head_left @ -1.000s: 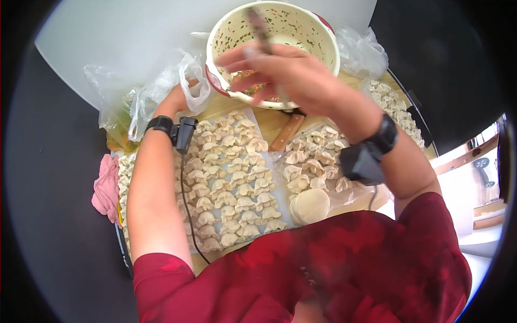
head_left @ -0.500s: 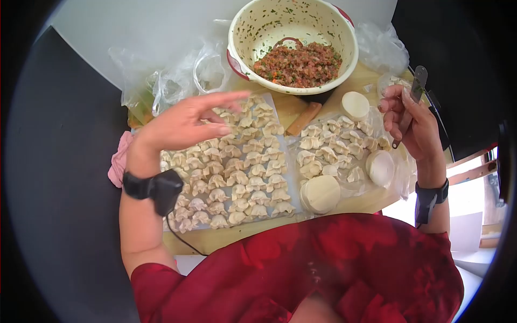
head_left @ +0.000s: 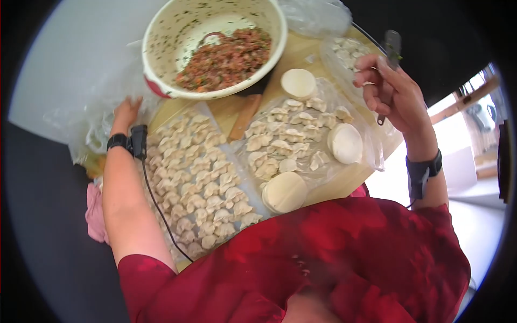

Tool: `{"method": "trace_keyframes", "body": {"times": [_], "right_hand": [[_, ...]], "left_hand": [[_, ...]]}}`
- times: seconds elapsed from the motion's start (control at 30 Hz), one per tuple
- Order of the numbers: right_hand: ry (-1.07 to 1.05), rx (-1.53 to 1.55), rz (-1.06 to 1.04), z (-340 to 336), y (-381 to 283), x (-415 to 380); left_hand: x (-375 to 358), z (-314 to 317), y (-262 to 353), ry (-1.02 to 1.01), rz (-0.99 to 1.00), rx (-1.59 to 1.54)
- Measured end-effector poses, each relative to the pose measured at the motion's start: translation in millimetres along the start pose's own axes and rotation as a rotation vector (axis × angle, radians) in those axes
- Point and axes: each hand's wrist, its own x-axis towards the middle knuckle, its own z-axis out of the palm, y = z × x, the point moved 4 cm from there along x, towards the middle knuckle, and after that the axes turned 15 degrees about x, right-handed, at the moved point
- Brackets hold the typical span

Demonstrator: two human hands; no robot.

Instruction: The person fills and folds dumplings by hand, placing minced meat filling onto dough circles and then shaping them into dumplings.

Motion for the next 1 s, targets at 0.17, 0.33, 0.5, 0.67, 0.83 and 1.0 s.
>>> {"method": "trace_keyframes", "body": {"times": [0.17, 0.33, 0.5, 0.67, 0.83, 1.0], "right_hand": [[0.134, -0.201, 0.097, -4.9, 12.7, 6.3], [0.089, -0.182, 0.071, -11.5, 10.0, -4.6], [-0.03, -0.271, 0.075, -12.5, -2.9, -47.8], [-0.141, -0.665, 0.193, -21.1, -28.9, -114.8], [-0.21, -0.853, 0.17, -57.2, -71.5, -168.4], [-0.126, -1.315, 0.123, -54.1, -178.1, -171.7]], "left_hand": [[-3.1, 17.6, 10.0, 0.037, -0.041, -0.049], [-68.7, -79.4, 26.1, 0.124, 0.129, 0.03], [-166.1, -129.4, 33.0, 0.097, 0.276, -0.547], [-323.1, -188.3, 46.6, -0.122, 0.388, -0.77], [-443.4, -234.8, 40.3, -0.233, 0.329, -0.772], [-501.4, -283.1, 59.6, 0.028, 0.32, -0.465]]}}
